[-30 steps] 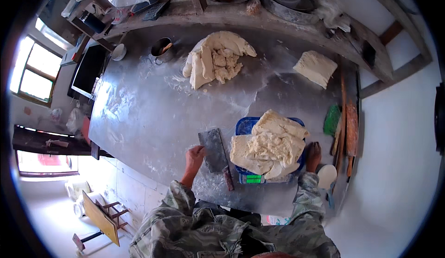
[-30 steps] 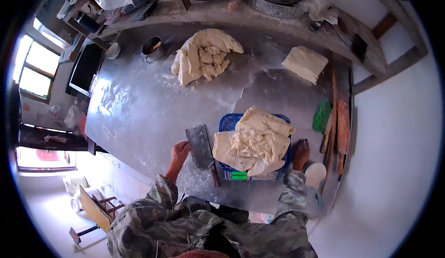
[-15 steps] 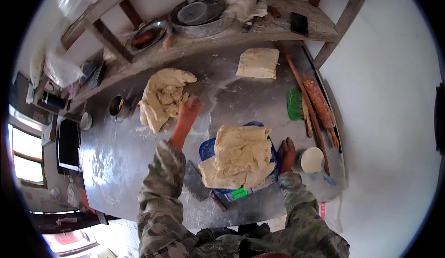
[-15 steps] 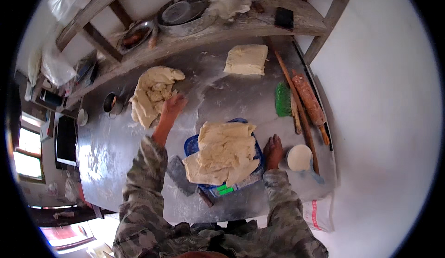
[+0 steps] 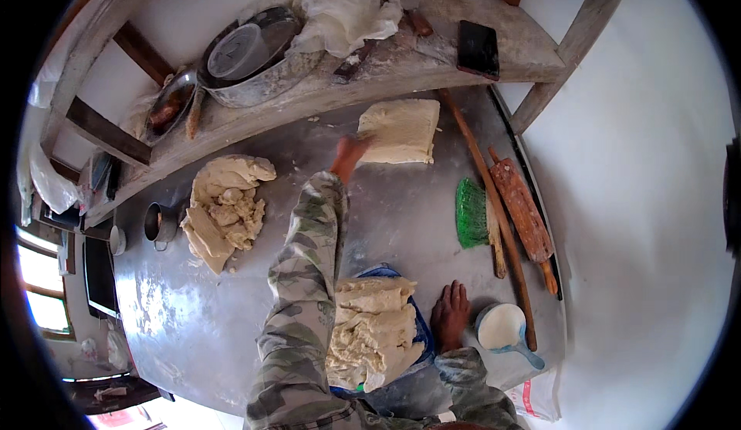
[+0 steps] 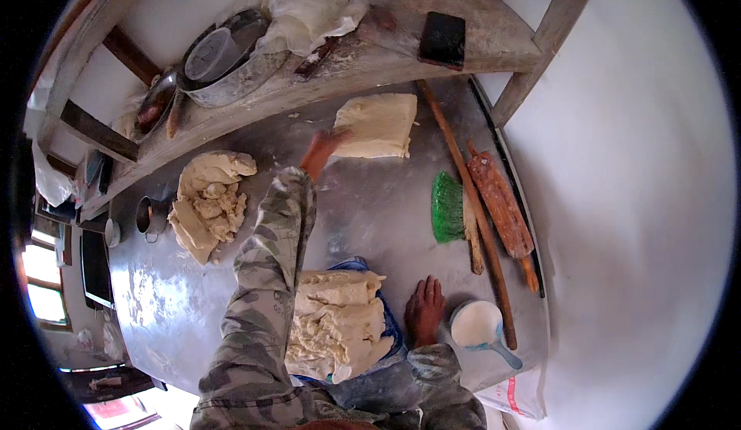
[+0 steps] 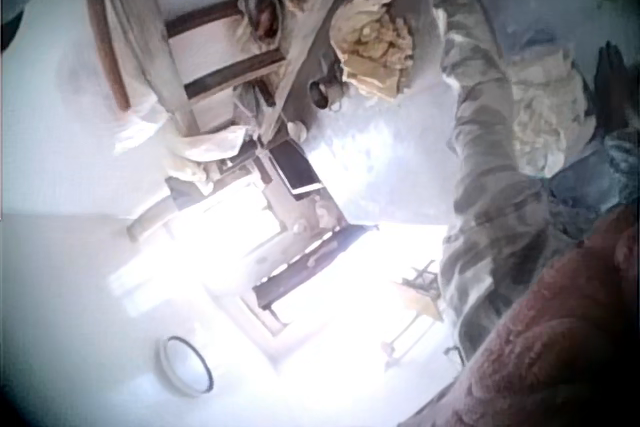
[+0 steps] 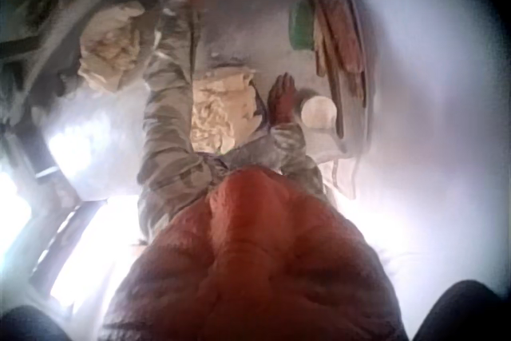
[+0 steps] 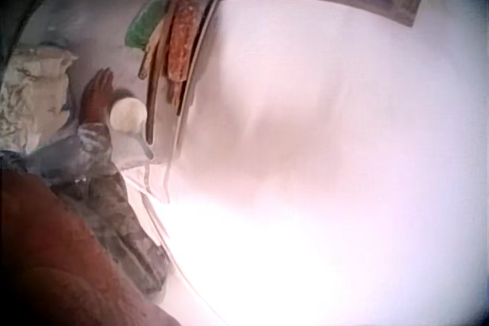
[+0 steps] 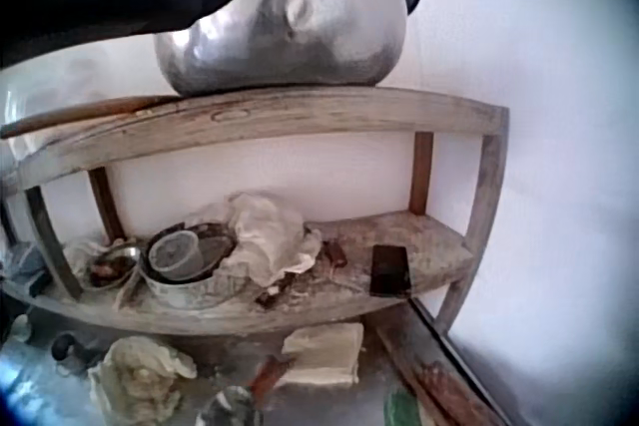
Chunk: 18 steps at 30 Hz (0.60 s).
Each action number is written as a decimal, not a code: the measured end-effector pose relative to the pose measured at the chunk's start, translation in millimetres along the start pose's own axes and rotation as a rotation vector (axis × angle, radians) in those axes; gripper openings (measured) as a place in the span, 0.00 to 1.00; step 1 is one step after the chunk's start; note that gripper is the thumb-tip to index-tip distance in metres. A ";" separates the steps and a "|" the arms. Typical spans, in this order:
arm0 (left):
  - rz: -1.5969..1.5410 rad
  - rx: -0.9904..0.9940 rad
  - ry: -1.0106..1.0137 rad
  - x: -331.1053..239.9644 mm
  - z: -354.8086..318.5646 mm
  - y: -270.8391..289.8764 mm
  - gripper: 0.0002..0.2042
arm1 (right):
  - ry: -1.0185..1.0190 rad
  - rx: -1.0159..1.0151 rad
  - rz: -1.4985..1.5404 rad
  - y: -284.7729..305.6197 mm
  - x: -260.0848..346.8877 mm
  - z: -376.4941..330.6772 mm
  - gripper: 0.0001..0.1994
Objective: The person weighs portions of dough on a scale, cuts them with a cleaver, and feeds them into a dough-sheeting machine.
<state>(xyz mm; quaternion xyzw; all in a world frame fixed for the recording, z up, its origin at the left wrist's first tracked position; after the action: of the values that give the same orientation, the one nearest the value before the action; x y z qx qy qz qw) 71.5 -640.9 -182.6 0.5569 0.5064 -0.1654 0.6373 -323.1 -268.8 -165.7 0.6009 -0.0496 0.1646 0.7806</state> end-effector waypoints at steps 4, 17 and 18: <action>-0.303 0.146 0.001 -36.4 -39.1 -7.4 0.25 | -0.012 0.001 -0.023 0.4 -9.3 -5.9 0.20; -0.697 0.180 -0.122 -58.7 -90.4 4.8 0.10 | 0.025 -0.048 -0.033 -11.4 -5.7 -4.5 0.21; -0.706 0.194 -0.160 -57.4 -91.5 8.3 0.09 | 0.025 -0.041 -0.030 -14.6 -5.2 -5.2 0.21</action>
<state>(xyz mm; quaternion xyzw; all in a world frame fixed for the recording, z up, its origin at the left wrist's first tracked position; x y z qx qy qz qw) 10.9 -578.2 -118.3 0.3910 0.5978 -0.4652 0.5228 -324.0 -268.1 -182.1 0.5835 -0.0344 0.1595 0.7955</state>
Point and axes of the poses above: each hand's wrist, its own z-axis towards the middle knuckle, its own y-axis out of the back of the hand, x = y × z, the point moved 4 cm from there along z, towards the middle knuckle, and after that the axes turned 6 degrees about -x, right-handed, at the moved point
